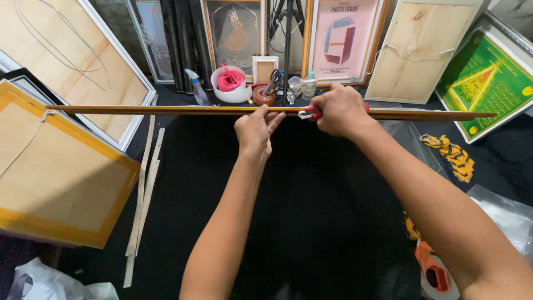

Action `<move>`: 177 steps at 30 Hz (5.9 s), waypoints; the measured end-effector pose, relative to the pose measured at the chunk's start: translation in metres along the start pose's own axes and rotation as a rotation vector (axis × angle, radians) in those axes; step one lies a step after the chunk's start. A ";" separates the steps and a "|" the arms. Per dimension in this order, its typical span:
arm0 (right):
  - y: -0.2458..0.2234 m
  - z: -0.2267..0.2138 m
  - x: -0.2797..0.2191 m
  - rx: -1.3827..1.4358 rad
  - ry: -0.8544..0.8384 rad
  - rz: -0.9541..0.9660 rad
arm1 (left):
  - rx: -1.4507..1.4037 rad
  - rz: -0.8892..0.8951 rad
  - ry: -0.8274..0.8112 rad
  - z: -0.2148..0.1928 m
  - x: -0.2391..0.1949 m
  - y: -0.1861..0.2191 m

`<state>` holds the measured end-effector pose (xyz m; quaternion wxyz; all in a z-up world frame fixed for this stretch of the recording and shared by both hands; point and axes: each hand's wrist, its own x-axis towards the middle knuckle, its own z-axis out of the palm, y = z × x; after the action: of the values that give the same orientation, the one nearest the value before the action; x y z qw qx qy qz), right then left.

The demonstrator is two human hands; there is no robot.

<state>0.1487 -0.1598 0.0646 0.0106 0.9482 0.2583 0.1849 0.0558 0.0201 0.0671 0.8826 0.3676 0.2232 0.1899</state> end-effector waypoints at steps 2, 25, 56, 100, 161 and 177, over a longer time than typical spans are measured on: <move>0.001 -0.012 0.006 -0.008 -0.001 -0.013 | -0.004 0.022 -0.013 0.004 0.015 -0.005; 0.028 -0.052 0.078 -0.030 0.058 0.103 | 0.002 0.094 -0.093 0.072 0.063 0.032; 0.053 -0.086 0.049 0.068 -0.117 0.148 | 0.070 -0.041 0.016 0.076 0.062 0.049; 0.065 0.119 -0.289 1.134 0.086 0.797 | 0.097 -0.558 0.398 -0.328 -0.027 -0.302; 0.063 0.026 -0.330 1.644 0.338 0.926 | 2.113 -0.619 -1.266 -0.252 -0.213 -0.355; 0.096 0.224 -0.380 1.538 0.477 1.569 | 1.718 0.535 -1.084 -0.212 -0.033 -0.444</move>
<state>-0.0283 -0.4135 -0.2639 -0.7460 0.5434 -0.3693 0.1086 -0.0086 -0.1685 -0.3835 0.2360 0.9434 -0.2306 -0.0336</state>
